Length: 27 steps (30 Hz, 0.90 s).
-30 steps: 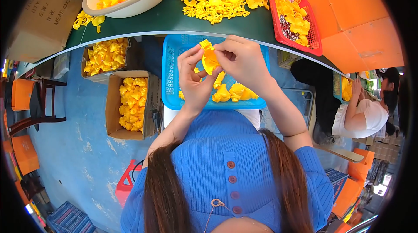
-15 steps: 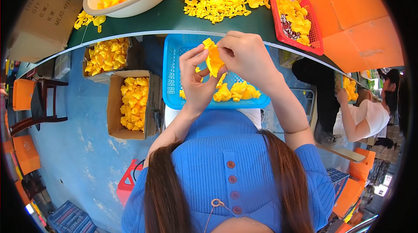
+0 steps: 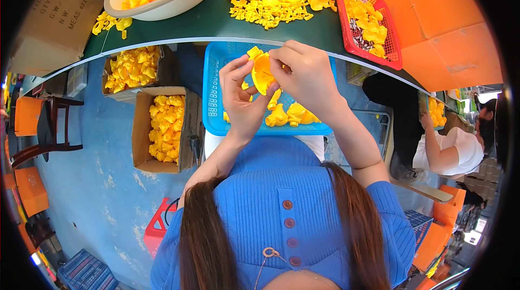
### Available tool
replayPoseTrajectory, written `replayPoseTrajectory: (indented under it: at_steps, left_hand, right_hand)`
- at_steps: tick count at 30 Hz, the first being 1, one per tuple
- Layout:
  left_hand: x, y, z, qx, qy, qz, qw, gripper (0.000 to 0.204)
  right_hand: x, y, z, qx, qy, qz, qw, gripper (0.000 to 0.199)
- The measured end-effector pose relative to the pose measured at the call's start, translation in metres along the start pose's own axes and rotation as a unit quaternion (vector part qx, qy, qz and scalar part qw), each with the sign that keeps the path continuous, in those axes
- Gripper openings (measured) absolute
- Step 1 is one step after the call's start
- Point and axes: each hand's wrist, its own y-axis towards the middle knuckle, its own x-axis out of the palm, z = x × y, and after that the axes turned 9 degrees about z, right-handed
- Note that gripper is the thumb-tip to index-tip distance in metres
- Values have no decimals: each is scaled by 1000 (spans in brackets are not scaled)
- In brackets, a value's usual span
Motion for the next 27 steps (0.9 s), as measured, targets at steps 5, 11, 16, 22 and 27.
replayPoseTrajectory:
  at_steps: [5, 11, 16, 22, 27]
  left_hand:
    - [0, 0, -1, 11, -4, 3, 1000, 53]
    - [-1, -2, -3, -38, -50, 9, 998, 51]
    - [-1, -4, -5, -33, -47, 18, 998, 52]
    - [2, -6, -4, -34, -40, 5, 999, 51]
    - [2, -6, -2, -38, -49, -5, 998, 50]
  right_hand:
    - [1, -1, 0, -1, 15, 4, 1000, 5]
    - [6, -5, -2, -45, -36, 23, 998, 7]
    - [5, -9, -3, -26, 2, 27, 999, 7]
    - [1, -11, 4, 71, 78, -6, 994, 9]
    - [-1, -10, 9, 131, 90, -19, 987, 7]
